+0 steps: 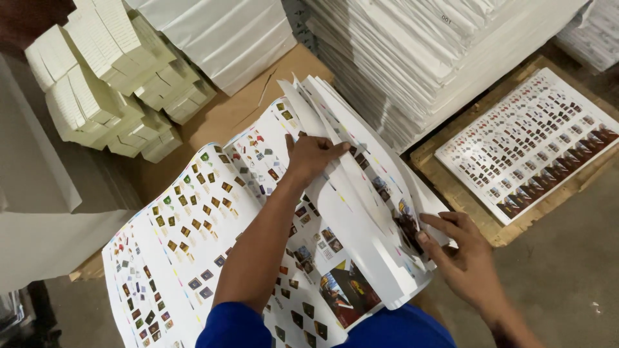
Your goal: Inspecting and flipping through a large stack of printed paper sheets to check for quality or count.
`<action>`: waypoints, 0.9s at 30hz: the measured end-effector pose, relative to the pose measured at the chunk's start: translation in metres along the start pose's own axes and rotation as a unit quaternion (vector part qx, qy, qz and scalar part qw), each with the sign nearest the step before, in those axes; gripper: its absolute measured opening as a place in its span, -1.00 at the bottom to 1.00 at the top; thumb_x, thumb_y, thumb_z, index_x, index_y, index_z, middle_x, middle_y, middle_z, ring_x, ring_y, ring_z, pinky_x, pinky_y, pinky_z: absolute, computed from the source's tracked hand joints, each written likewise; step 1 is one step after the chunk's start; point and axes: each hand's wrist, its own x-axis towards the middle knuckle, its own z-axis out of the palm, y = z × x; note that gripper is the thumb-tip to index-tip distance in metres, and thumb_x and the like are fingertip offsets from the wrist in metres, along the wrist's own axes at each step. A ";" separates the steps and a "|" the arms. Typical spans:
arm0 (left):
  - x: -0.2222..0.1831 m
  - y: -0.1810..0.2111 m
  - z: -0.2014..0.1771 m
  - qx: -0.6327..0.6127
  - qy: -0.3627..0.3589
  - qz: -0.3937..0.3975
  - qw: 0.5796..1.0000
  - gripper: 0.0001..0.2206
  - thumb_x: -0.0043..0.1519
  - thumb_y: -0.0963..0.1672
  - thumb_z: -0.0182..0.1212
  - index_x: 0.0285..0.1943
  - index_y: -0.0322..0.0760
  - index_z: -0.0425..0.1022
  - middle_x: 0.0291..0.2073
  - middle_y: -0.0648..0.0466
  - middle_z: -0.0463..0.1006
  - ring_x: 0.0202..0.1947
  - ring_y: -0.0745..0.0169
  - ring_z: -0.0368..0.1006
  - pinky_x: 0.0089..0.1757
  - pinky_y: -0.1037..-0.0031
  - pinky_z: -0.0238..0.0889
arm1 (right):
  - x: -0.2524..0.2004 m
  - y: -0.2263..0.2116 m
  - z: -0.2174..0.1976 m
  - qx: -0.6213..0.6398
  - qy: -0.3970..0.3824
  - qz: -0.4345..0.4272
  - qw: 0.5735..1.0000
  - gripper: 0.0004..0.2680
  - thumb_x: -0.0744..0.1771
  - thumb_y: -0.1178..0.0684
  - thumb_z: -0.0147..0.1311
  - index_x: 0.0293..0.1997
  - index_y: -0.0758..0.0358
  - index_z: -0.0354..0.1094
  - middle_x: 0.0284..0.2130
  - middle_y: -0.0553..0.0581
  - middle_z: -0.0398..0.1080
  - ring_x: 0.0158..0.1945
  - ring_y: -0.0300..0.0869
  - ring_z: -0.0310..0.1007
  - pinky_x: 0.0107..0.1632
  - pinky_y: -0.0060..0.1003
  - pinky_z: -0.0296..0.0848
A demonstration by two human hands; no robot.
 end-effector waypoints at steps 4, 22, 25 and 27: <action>-0.001 0.004 -0.003 0.019 -0.005 0.004 1.000 -0.46 0.20 0.19 0.29 -0.63 -0.24 0.52 -0.69 0.19 0.43 -0.35 0.22 0.49 0.42 -0.06 -0.81 | 0.007 0.001 -0.009 -0.025 0.011 0.043 0.999 -0.54 0.29 -0.22 0.09 0.15 0.39 0.50 0.16 0.16 0.40 0.03 -0.07 0.51 -0.21 -0.22 0.59; -0.010 0.005 -0.013 0.026 -0.007 0.016 0.999 -0.45 0.20 0.21 0.28 -0.62 -0.22 0.47 -0.71 0.18 0.38 -0.31 0.18 0.55 0.46 0.01 -0.84 | -0.008 0.024 0.018 0.053 -0.027 -0.097 0.994 -0.94 0.26 0.16 0.26 -0.34 0.26 0.65 0.04 0.07 0.53 0.04 -0.14 0.58 -0.07 -0.33 0.76; -0.013 -0.002 -0.025 -0.059 -0.007 0.057 0.997 -0.58 0.21 0.04 0.43 -0.58 -0.25 0.45 -0.73 0.21 0.37 -0.56 0.30 0.32 0.47 0.16 -0.64 | -0.012 0.018 0.023 -0.044 -0.030 -0.277 0.959 -0.89 0.25 0.12 0.28 -0.20 0.18 0.60 -0.05 -0.01 0.52 -0.10 -0.23 0.58 -0.14 -0.34 0.64; -0.004 -0.021 -0.031 -0.069 0.011 0.097 0.993 -0.68 0.17 -0.10 0.36 -0.62 -0.32 0.42 -0.78 0.17 0.37 -0.70 0.28 0.19 0.52 0.11 -0.59 | -0.016 0.011 0.025 -0.106 -0.037 -0.343 0.932 -0.90 0.24 0.07 0.28 -0.23 0.05 0.59 -0.10 -0.06 0.55 -0.12 -0.19 0.59 -0.22 -0.30 0.63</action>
